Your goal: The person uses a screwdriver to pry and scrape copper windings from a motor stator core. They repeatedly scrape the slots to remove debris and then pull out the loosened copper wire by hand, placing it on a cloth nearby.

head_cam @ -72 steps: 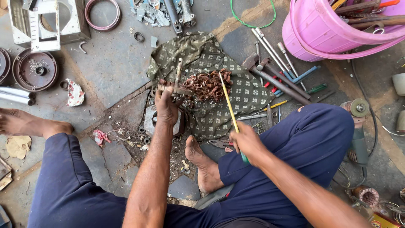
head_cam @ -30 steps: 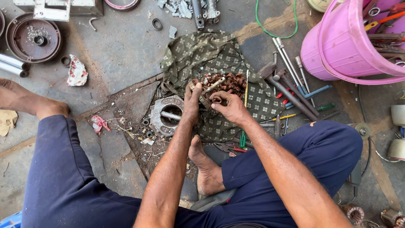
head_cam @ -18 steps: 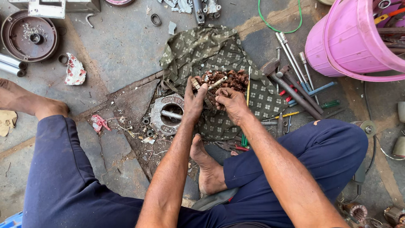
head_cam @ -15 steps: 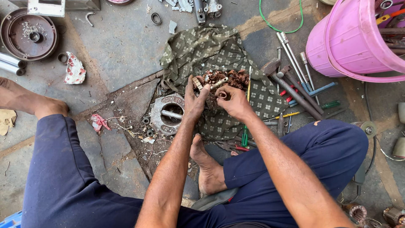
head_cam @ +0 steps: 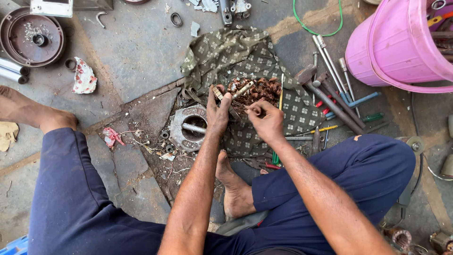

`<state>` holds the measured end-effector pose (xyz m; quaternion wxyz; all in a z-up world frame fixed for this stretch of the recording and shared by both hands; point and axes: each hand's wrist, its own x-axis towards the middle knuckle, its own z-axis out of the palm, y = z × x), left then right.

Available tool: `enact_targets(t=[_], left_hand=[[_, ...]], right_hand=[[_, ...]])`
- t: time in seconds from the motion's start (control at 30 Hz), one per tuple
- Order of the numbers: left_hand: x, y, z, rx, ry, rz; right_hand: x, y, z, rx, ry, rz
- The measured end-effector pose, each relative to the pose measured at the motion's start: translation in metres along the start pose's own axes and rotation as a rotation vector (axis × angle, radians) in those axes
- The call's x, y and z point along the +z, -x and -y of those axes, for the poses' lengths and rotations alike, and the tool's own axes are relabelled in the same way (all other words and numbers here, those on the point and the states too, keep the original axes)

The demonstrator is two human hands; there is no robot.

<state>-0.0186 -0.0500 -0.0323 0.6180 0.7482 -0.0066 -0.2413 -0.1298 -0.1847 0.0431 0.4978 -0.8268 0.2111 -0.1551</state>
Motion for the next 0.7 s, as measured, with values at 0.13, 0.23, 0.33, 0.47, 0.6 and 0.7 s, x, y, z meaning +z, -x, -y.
enact_targets(t=[0.13, 0.23, 0.33, 0.47, 0.6, 0.7], left_hand=[[-0.004, 0.003, -0.001, 0.026, 0.080, 0.028], [-0.007, 0.006, -0.006, -0.006, 0.091, 0.053], [-0.007, 0.005, -0.015, -0.009, 0.101, 0.085], [-0.011, 0.003, -0.016, -0.079, 0.210, 0.087], [-0.015, -0.001, -0.012, -0.048, 0.366, 0.122], [-0.015, -0.002, -0.007, -0.043, 0.341, 0.131]], right_hand=[[0.012, 0.000, -0.013, 0.363, -0.232, -0.094], [0.013, -0.006, -0.025, 0.458, -0.386, -0.177], [0.015, -0.019, -0.031, 0.518, -0.484, -0.251], [0.018, -0.023, -0.029, 0.480, -0.491, -0.186], [0.011, -0.021, -0.020, 0.377, -0.456, 0.023], [0.004, -0.019, -0.019, 0.380, -0.441, 0.057]])
